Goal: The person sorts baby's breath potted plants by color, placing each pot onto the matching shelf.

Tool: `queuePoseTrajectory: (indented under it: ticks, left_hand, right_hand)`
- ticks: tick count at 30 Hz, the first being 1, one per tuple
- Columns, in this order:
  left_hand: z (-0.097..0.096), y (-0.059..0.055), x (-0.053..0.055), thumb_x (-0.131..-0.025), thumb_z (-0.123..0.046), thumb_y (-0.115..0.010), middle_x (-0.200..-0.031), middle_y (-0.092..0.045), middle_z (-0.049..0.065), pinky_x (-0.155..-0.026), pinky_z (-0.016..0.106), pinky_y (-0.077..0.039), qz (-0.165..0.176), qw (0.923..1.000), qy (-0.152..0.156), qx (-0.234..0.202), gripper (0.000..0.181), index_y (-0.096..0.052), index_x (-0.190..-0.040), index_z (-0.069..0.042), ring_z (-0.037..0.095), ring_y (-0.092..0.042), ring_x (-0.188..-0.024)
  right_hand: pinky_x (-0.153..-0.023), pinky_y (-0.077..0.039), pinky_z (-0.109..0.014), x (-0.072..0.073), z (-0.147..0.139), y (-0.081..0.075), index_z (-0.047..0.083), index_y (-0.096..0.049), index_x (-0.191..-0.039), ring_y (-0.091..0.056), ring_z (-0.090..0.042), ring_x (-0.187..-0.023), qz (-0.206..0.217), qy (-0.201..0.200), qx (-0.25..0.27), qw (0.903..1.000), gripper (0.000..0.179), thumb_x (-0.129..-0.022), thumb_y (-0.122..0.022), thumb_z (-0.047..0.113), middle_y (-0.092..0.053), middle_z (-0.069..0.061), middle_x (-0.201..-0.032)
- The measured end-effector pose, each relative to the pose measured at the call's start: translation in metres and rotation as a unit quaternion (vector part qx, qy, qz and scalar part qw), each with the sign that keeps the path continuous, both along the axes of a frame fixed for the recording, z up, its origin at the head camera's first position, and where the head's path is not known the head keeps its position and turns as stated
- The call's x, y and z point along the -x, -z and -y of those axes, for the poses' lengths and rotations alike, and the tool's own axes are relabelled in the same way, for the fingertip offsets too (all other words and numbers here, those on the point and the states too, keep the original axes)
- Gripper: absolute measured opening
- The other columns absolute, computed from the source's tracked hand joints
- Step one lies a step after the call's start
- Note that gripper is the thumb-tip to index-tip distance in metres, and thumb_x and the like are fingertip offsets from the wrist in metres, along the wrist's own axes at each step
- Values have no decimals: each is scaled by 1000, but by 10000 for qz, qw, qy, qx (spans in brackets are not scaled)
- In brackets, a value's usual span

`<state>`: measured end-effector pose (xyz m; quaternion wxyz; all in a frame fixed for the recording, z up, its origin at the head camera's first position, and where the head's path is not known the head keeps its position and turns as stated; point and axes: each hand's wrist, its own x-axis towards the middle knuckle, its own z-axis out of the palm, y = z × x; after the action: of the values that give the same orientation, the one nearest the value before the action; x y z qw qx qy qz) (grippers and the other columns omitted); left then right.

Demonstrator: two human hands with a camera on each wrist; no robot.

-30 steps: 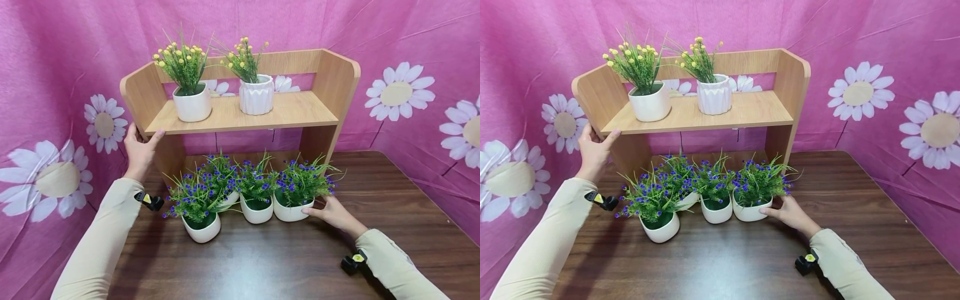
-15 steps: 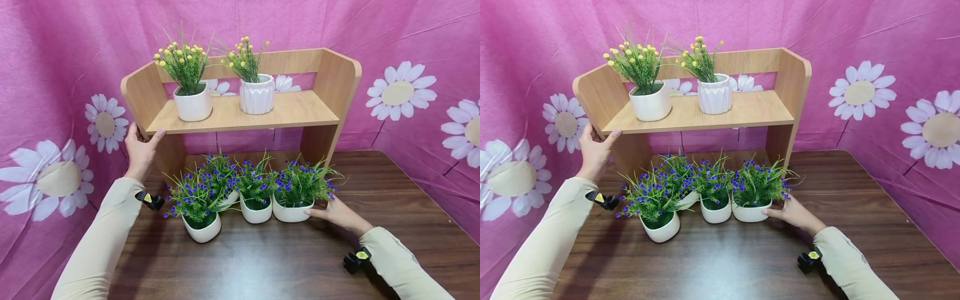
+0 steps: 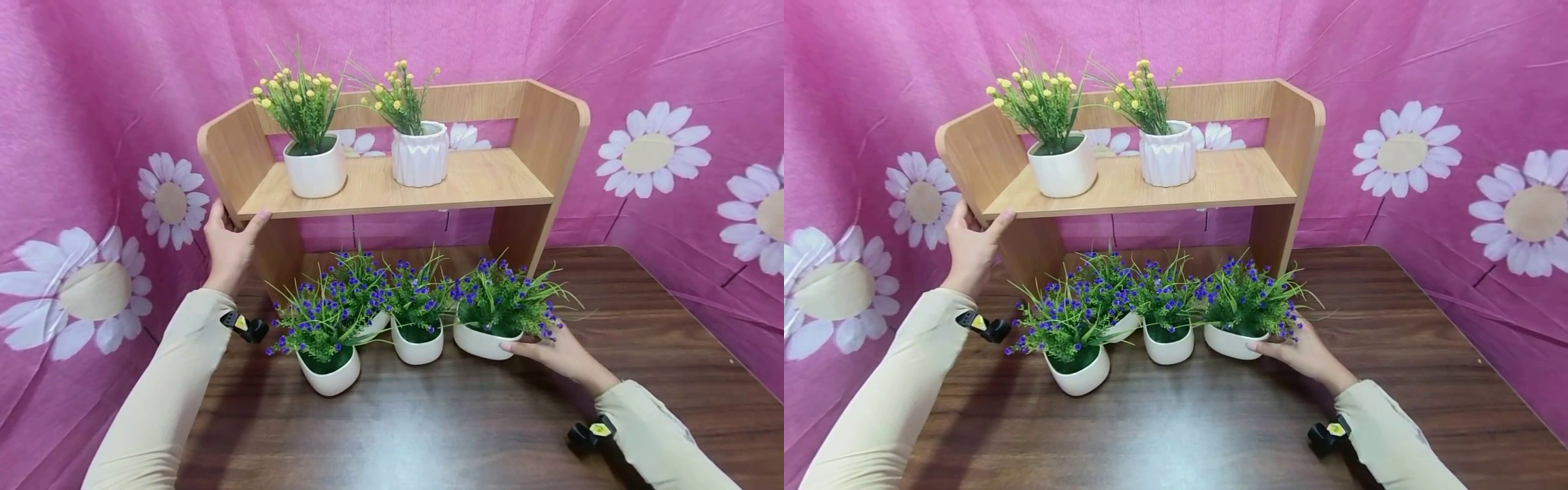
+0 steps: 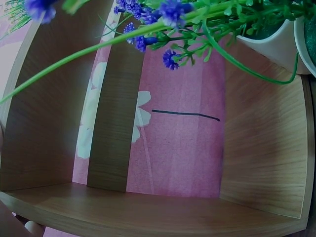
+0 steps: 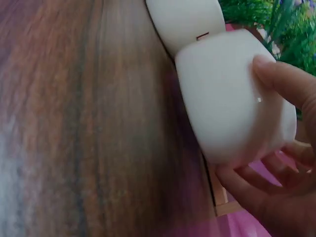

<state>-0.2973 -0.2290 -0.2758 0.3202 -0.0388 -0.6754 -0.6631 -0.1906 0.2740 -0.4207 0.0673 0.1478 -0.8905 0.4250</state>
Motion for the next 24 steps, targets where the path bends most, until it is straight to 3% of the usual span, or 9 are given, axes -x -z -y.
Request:
queuePoseTrajectory:
  ticks: [3,6,13,20,22,24]
  left_hand:
    - [1,0,0,-76,-5,-78,-138,-50,17,-107,28,-38,-49,10000,1,-3,70,-45,-138,-5,19,-49,-122]
    - [1,1,1,-76,-4,-78,-137,-50,18,-107,29,-39,-66,10000,7,-16,69,-45,-137,-5,19,-49,-121]
    - [1,0,1,-77,-4,-78,-138,-50,18,-107,29,-38,-73,10000,27,-16,70,-45,-138,-5,19,-49,-122]
    - [-4,-6,-9,-77,-5,-77,-137,-50,19,-107,29,-39,-42,9999,36,87,68,-45,-138,-3,19,-49,-122]
    - [-5,-8,-11,-77,-4,-77,-137,-50,20,-107,29,-39,-54,9999,59,68,69,-44,-138,-2,20,-49,-122]
    - [-5,-8,-11,-77,-4,-77,-138,-50,19,-107,29,-39,-60,9999,62,58,69,-44,-138,-2,20,-49,-123]
  right_hand:
    - [-85,-43,-14,0,3,-3,14,-45,-139,-51,1,-105,-324,303,-15,9990,72,-78,-80,28,-57,-2,-126]
    - [-86,-42,-22,1,8,-7,13,-47,-138,-51,-10,-105,-558,732,-87,9957,72,-77,-81,31,-58,-5,-122]
    - [-89,-40,-46,8,19,-16,8,-50,-132,-50,-31,-112,-649,1502,35,9865,70,-77,-79,39,-55,-16,-122]
    - [-93,-39,-52,20,33,-23,7,-54,-126,-49,-37,-116,-938,2006,393,9744,63,-77,-80,37,-58,-19,-121]
    - [-93,-39,-52,24,38,-23,3,-58,-117,-50,-38,-114,-1087,2204,468,9682,57,-75,-81,35,-59,-21,-116]
    - [-95,-39,-51,30,44,-23,2,-59,-117,-49,-38,-114,-1252,2355,672,9614,59,-73,-83,31,-59,-22,-116]
